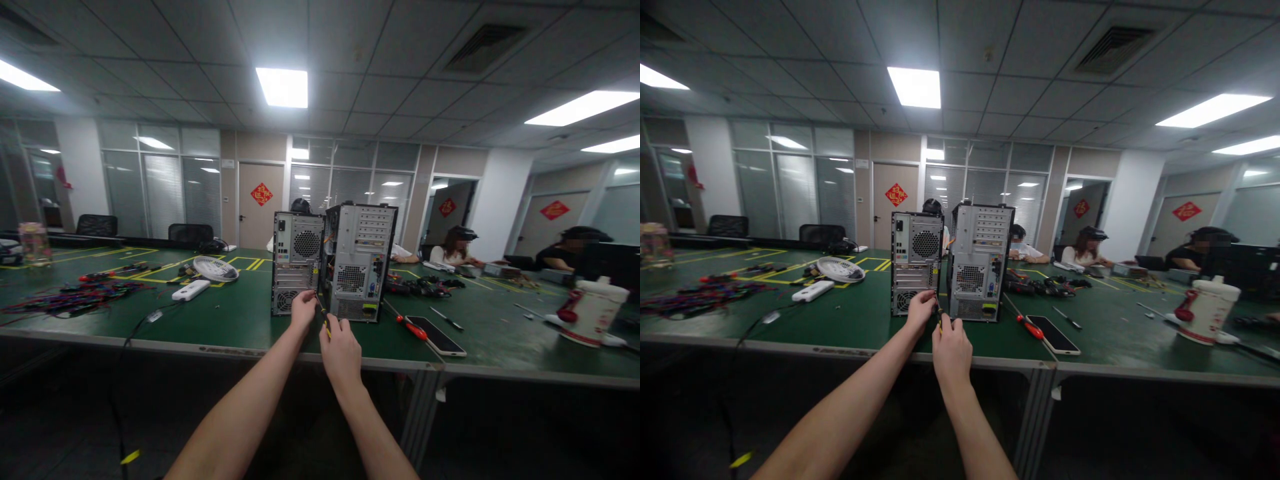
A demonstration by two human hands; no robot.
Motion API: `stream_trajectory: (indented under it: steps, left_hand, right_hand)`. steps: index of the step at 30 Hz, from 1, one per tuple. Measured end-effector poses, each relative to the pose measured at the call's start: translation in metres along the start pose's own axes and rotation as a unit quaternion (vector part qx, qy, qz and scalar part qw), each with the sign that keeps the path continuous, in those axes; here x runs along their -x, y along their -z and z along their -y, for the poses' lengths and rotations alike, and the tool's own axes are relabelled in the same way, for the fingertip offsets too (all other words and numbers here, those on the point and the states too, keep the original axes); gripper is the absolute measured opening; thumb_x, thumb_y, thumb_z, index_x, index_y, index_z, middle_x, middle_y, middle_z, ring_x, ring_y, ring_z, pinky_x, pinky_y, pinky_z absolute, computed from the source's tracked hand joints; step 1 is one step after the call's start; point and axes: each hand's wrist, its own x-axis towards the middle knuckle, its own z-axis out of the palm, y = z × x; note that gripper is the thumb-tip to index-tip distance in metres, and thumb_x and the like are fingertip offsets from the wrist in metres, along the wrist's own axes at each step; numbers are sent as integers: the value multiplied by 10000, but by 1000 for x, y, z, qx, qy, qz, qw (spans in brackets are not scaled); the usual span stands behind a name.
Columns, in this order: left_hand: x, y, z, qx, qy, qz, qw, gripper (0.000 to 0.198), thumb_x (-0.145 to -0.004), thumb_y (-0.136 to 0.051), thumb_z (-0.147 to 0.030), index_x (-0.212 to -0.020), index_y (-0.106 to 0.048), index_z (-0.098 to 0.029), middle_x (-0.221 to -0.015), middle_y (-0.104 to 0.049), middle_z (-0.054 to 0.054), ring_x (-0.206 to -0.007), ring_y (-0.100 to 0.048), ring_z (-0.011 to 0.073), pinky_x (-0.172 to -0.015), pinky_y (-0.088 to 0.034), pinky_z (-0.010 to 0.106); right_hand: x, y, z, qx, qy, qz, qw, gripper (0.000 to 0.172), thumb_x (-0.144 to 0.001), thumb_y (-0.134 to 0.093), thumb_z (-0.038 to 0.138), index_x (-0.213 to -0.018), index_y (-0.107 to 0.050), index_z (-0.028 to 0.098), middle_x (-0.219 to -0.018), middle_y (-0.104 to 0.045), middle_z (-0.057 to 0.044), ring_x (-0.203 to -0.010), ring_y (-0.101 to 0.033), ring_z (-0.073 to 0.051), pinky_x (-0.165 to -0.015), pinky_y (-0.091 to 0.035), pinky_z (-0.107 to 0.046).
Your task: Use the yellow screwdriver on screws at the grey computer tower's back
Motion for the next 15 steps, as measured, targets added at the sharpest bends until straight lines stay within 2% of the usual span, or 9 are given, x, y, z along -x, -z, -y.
stream_trajectory:
  steps: [8,15]
  left_hand:
    - [1,1,0,-12,-8,-1,1000,259,-719,-750,-59,-970,-738,-123,-891,-751,91,-820,-708,157,-823,-547,282]
    - [0,0,-1,-15,-19,-9,1000,218,-708,-778,-76,-917,-742,-130,-879,-754,91,-825,-713,163,-838,-545,292]
  right_hand:
    - [-2,-1,-1,-3,6,-12,1000,296,-1025,-502,266,-1299,-607,226,-1052,-622,-60,-855,-658,-164,-643,-398,-241]
    - [-3,1,0,4,7,-13,1000,287,-1024,-512,269,-1287,-619,228,-1050,-625,-62,-854,-660,-159,-652,-399,-239]
